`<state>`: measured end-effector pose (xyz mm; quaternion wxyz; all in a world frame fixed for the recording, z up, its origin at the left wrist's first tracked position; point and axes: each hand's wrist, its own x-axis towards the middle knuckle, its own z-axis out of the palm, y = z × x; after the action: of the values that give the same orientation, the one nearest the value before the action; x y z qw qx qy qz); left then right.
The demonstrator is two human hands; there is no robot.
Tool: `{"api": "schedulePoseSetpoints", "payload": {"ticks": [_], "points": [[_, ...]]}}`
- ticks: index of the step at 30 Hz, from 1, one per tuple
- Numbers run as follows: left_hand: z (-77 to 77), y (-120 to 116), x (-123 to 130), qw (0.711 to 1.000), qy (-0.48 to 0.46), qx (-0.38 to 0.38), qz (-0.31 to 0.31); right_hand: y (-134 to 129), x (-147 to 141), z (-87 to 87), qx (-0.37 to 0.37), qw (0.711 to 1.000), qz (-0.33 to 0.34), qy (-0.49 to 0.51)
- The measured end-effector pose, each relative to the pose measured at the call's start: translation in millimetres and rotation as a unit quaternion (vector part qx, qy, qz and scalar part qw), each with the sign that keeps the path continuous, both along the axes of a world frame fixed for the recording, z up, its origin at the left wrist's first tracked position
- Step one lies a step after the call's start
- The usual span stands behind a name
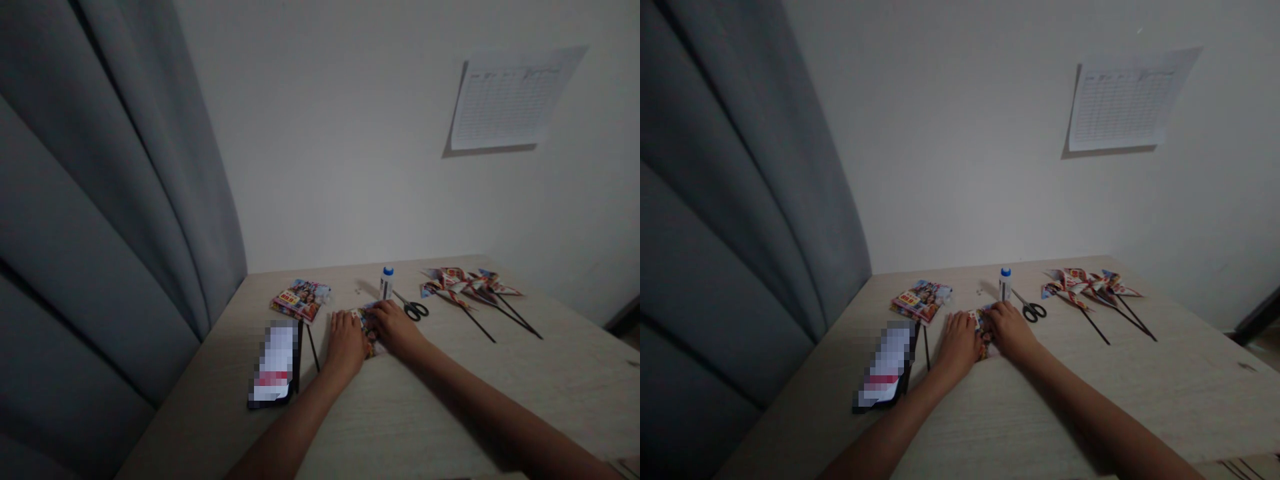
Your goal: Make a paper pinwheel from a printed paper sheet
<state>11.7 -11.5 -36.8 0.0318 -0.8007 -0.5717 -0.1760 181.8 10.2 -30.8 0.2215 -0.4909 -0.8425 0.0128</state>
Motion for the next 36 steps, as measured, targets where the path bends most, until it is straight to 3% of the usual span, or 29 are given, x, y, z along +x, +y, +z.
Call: {"api": "schedulePoseSetpoints", "payload": {"ticks": [5, 9, 18, 28, 36], "points": [[-11.0, 1.7, 3.5, 1.0, -0.001, 0.014, -0.014, -0.2, -7.6, -20.7, 0.021, 0.999, 0.038, 0.016], [-12.4, 2.0, 0.6, 0.999, 0.008, 0.006, -0.035, -1.4, -5.2, -27.5, 0.011, 0.998, 0.053, 0.014], [-1.1, 6.6, -12.0, 0.998, 0.018, 0.025, -0.052, -0.3, -4.0, -26.3, 0.006, 0.999, 0.036, 0.025], [-21.1, -9.6, -0.4, 0.996, -0.031, -0.024, -0.081, -1.4, -3.7, -24.1, -0.012, 0.999, 0.023, 0.026], [-6.2, 10.9, -24.6, 0.991, -0.027, -0.039, -0.126, -0.9, -2.1, -24.4, -0.007, 1.0, 0.021, 0.018]]}}
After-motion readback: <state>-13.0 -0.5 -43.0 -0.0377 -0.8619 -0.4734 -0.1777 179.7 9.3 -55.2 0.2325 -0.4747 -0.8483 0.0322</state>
